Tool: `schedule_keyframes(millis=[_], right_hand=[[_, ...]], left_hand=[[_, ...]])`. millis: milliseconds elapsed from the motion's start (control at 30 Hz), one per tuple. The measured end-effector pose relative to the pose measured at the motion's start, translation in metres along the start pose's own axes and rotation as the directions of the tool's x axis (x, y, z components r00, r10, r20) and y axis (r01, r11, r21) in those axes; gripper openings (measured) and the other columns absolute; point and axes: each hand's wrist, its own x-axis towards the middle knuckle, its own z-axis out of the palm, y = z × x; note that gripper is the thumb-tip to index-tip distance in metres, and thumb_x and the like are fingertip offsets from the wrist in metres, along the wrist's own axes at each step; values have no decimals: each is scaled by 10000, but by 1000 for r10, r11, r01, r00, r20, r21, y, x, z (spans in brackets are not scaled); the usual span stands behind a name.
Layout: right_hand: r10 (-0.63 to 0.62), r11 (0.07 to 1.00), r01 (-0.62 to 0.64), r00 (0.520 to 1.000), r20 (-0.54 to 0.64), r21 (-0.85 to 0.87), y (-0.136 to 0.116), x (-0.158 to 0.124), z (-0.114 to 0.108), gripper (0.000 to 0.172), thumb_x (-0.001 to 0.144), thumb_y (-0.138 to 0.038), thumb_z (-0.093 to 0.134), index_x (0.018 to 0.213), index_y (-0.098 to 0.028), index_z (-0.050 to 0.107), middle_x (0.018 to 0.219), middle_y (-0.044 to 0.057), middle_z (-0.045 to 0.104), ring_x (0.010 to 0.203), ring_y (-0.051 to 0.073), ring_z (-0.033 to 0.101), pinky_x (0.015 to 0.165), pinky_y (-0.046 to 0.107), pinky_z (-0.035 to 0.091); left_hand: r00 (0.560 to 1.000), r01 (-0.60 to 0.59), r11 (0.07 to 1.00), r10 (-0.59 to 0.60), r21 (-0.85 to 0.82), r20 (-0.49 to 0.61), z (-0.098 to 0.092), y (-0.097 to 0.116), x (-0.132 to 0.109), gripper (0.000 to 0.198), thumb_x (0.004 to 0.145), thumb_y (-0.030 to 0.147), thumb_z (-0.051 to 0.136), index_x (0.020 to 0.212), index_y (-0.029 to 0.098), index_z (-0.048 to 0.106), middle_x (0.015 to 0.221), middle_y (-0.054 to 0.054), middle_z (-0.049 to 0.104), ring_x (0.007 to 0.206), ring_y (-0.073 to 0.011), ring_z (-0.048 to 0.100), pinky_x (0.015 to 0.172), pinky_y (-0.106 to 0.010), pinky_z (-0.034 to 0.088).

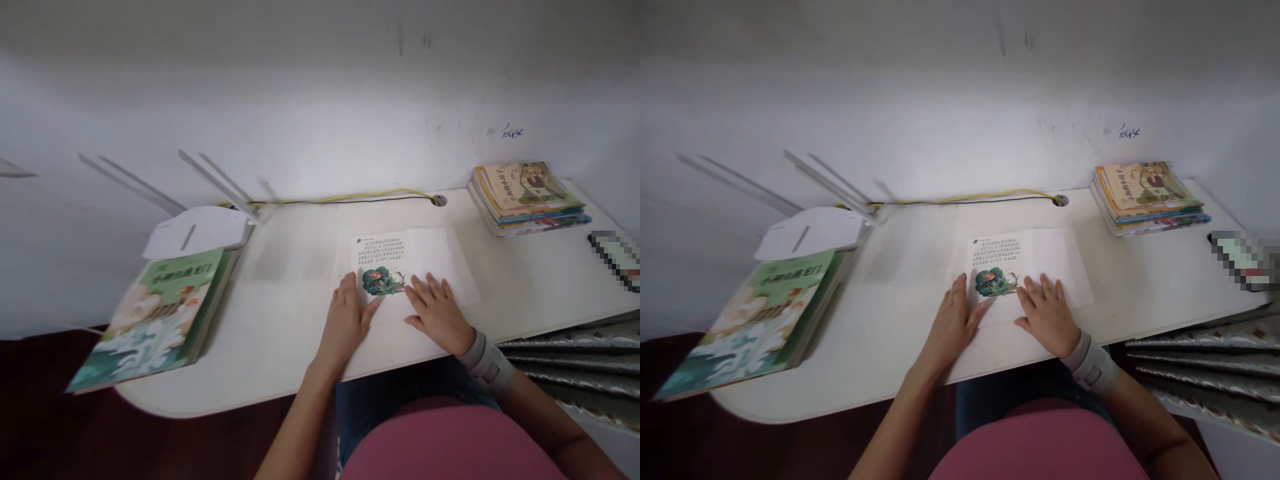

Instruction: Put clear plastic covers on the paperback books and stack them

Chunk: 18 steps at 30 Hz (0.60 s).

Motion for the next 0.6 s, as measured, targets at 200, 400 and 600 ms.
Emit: schedule_keyframes(millis=[200, 400, 600], right_hand=[[13, 1000, -13, 1000, -5, -13, -1, -1, 0, 565, 893, -442, 484, 1392, -189, 404, 1487, 121, 335, 1347, 381, 280, 1031, 609, 295], [24, 1000, -24, 1000, 3, -13, -2, 0, -1, 562, 894, -438, 482, 1386, -176, 410, 1483, 119, 343, 1338, 386, 291, 1027, 608, 296], [21, 1000, -21, 1000, -6, -11, 1, 1, 0, 563, 896, -434, 478, 1389, -169, 408, 1483, 120, 344, 1335, 391, 292, 1019, 612, 306]], left_hand=[[999, -36, 995, 38, 96, -16, 3, -1, -2, 726, 915, 537, 330, 1442, 58, 192, 1426, -293, 350, 1350, -360, 308, 1019, -567, 353], [999, -52, 986, 48, 158, 26, 4, 4, -3, 802, 889, 604, 318, 1437, 29, 206, 1448, -319, 279, 1370, -379, 242, 1031, -565, 331], [999, -39, 990, 39, 138, -1, 2, 2, -3, 824, 879, 613, 338, 1436, 22, 198, 1425, -314, 332, 1358, -369, 283, 1033, -553, 341]])
